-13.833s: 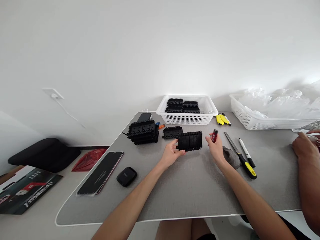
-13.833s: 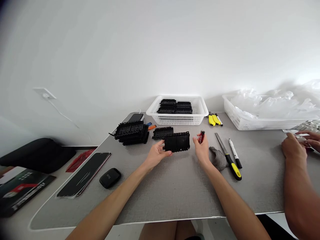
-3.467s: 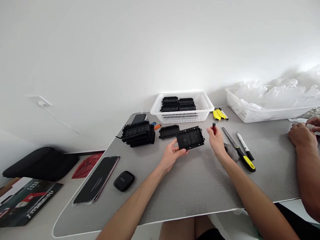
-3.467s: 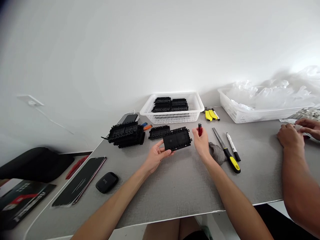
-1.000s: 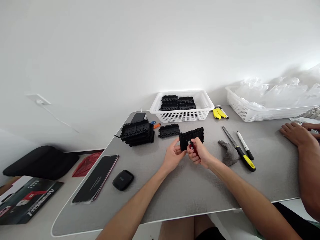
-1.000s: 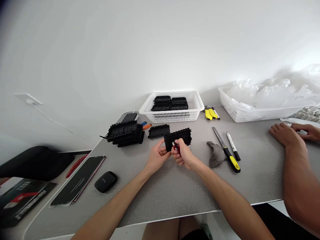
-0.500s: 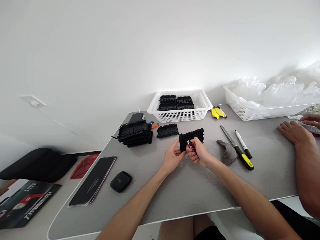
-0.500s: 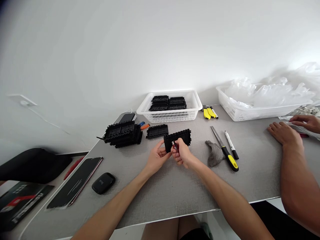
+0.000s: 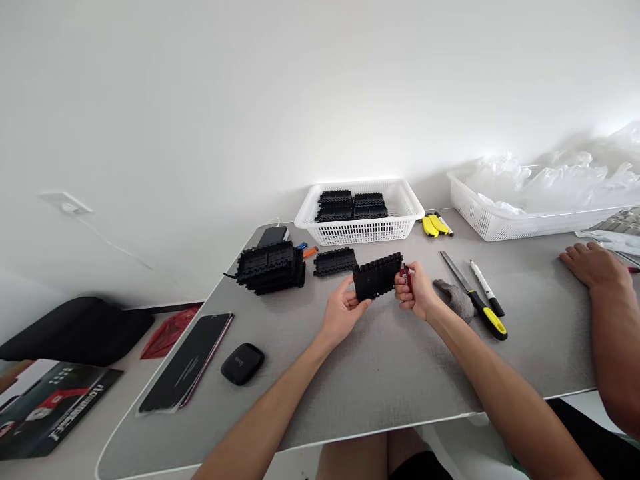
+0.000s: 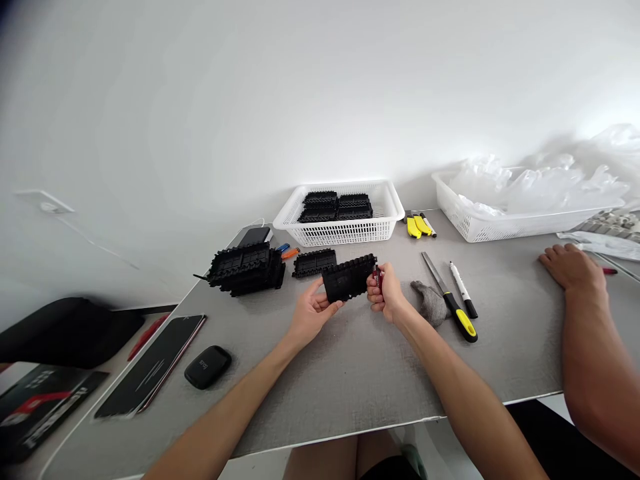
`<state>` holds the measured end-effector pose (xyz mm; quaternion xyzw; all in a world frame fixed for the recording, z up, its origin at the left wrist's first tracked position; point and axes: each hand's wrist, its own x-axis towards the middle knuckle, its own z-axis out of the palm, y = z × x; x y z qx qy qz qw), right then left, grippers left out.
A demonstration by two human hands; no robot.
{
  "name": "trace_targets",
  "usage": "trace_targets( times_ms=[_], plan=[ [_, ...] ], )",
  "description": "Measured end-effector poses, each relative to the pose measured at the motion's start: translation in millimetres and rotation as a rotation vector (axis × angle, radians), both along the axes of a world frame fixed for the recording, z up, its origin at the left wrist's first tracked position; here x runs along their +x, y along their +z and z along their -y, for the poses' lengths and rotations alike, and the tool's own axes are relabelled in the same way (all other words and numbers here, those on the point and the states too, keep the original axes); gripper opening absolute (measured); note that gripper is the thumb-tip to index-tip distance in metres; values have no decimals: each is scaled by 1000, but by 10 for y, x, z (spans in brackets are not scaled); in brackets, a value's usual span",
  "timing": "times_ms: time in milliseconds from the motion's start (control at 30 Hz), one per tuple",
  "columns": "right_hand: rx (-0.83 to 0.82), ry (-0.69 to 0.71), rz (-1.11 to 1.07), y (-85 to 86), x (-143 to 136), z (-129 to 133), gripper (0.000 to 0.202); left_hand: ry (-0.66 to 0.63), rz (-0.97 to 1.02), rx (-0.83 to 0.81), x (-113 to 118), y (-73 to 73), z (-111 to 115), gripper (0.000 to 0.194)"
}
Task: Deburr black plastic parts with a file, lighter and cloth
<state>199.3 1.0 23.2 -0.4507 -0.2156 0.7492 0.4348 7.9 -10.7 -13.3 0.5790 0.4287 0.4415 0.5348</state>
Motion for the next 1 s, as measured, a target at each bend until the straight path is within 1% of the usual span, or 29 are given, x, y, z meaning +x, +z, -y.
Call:
trace_targets(
  times_ms=[67,133,200,267,300,367,433,500,567,600,733,833,900,1000],
  plan=[
    [86,-68,-14,23,27,-2,38,16,61,-34,-4,4,-17,71],
    [205,-150,-13,31,40,-9,42,53,146,-83,-18,10,-42,70],
    [304,-257,45,8,27,-22,42,100,243,-138,-42,15,-71,68],
    [345,-327,148,-51,-21,-32,40,126,332,-194,-65,18,-93,66],
    [347,-323,196,-90,-56,-32,40,127,367,-218,-72,18,-98,64],
    [334,-243,247,-175,-140,-21,42,107,408,-249,-73,17,-95,64],
    [329,-155,250,-250,-217,-6,44,76,402,-259,-55,14,-76,69],
    [340,-136,254,-298,-261,0,45,56,370,-245,-30,8,-54,78],
    [342,-187,271,-317,-259,-14,43,31,338,-229,-10,1,-42,83],
    [334,-226,279,-317,-242,-26,42,9,328,-228,-6,-1,-42,83],
    [297,-384,288,-287,-137,-83,32,-115,292,-261,-25,-5,-67,61],
    [317,-468,277,-270,-93,-98,29,-140,249,-265,-41,-12,-73,58],
    [360,-501,265,-274,-88,-98,29,-140,218,-258,-38,-19,-61,60],
    [421,-486,257,-296,-90,-97,30,-168,171,-231,-17,-24,-29,62]
  ],
)
